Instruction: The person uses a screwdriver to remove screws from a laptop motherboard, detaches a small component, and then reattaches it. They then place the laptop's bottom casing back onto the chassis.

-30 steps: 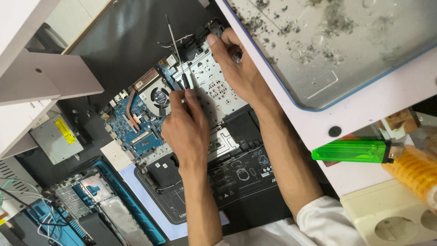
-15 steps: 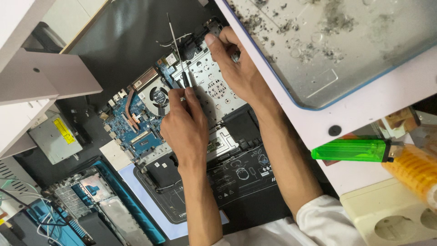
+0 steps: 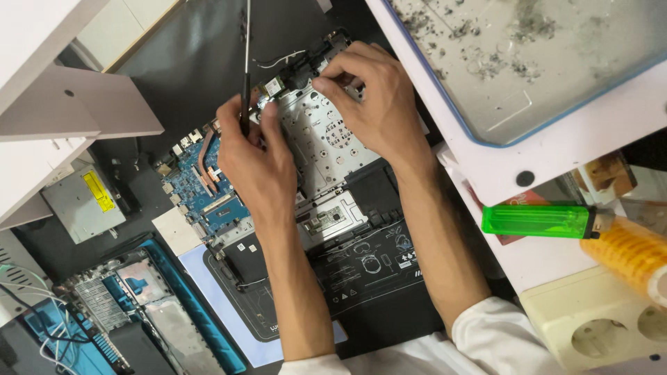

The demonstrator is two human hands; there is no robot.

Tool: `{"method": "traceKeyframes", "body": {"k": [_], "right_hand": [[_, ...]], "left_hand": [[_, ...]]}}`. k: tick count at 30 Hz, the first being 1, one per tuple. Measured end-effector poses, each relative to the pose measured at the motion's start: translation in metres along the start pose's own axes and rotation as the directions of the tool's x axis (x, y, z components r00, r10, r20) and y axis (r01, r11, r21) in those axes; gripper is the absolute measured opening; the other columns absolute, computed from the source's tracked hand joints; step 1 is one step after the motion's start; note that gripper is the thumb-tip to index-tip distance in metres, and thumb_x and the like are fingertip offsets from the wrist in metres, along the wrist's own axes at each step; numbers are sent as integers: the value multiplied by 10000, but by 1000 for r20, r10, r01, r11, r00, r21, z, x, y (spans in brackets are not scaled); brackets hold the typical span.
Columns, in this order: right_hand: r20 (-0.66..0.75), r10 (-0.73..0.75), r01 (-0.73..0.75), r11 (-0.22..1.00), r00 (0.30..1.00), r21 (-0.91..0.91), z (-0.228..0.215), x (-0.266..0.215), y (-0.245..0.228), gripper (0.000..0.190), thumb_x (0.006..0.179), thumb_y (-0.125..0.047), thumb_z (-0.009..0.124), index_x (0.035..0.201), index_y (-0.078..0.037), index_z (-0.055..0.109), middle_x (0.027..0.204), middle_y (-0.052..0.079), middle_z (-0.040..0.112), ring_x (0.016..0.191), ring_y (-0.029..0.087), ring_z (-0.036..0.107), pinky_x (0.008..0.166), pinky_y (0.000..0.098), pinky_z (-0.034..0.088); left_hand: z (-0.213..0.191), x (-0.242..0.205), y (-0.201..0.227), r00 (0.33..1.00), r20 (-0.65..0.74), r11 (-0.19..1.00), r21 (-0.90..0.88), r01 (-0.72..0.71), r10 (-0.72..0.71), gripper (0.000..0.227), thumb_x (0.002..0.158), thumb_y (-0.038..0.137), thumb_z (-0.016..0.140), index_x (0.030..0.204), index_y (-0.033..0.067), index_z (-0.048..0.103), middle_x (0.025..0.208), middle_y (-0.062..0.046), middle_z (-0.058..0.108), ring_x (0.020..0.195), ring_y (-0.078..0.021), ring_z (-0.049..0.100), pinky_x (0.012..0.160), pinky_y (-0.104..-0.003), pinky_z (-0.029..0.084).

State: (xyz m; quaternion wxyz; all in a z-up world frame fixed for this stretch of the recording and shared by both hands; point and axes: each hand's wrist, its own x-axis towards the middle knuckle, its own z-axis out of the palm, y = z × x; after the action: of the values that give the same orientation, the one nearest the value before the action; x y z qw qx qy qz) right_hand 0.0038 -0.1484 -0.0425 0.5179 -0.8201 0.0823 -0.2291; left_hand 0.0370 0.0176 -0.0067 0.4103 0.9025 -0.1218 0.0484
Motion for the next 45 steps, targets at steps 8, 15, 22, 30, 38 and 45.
{"method": "traceKeyframes", "body": {"k": [8,15,22,30,38,45], "right_hand": [[1,37,-37,999,999,35,1,0,-2,126,977,-109,781,936,-6,721,896,76,696,820,211,690,723,322,550],[5,24,-24,1000,1000,17,0,0,-3,120,986,-104,797,968,-5,732,935,81,725,872,214,717,741,320,550],[7,46,-46,999,999,26,0,4,-8,91,965,-79,814,980,-14,751,936,73,729,840,189,712,741,309,546],[59,44,-45,999,997,9,3,-2,-9,132,935,-45,845,1058,-71,806,970,69,724,886,179,708,770,307,531],[177,-123,152,975,977,-164,9,-7,-7,153,912,-46,844,1055,-93,817,1015,32,725,996,222,641,899,375,493],[241,-135,182,966,961,-185,8,-7,-7,167,910,-101,883,1055,-168,835,989,-32,728,1013,185,624,894,369,422]], "left_hand": [[0,31,-3,991,77,982,162,93,-106,269,898,148,820,1143,52,766,577,-16,475,519,-103,422,498,-308,346],[1,34,0,982,64,978,122,167,-175,258,857,194,851,1091,96,803,524,39,377,488,-74,380,490,-289,312],[-26,20,4,910,244,942,68,330,-336,329,815,243,860,1115,127,792,545,89,437,504,-32,398,469,-269,272],[-122,4,25,960,229,973,202,113,-159,169,1109,162,617,1077,28,714,770,-78,561,653,-134,462,607,-325,359],[-143,41,27,864,308,734,459,-501,397,174,963,9,761,1128,48,798,943,-86,589,936,-282,577,814,-406,460],[-130,60,27,774,325,663,400,-633,543,161,918,3,731,1074,29,763,979,-77,592,1012,-281,591,869,-419,458]]}}
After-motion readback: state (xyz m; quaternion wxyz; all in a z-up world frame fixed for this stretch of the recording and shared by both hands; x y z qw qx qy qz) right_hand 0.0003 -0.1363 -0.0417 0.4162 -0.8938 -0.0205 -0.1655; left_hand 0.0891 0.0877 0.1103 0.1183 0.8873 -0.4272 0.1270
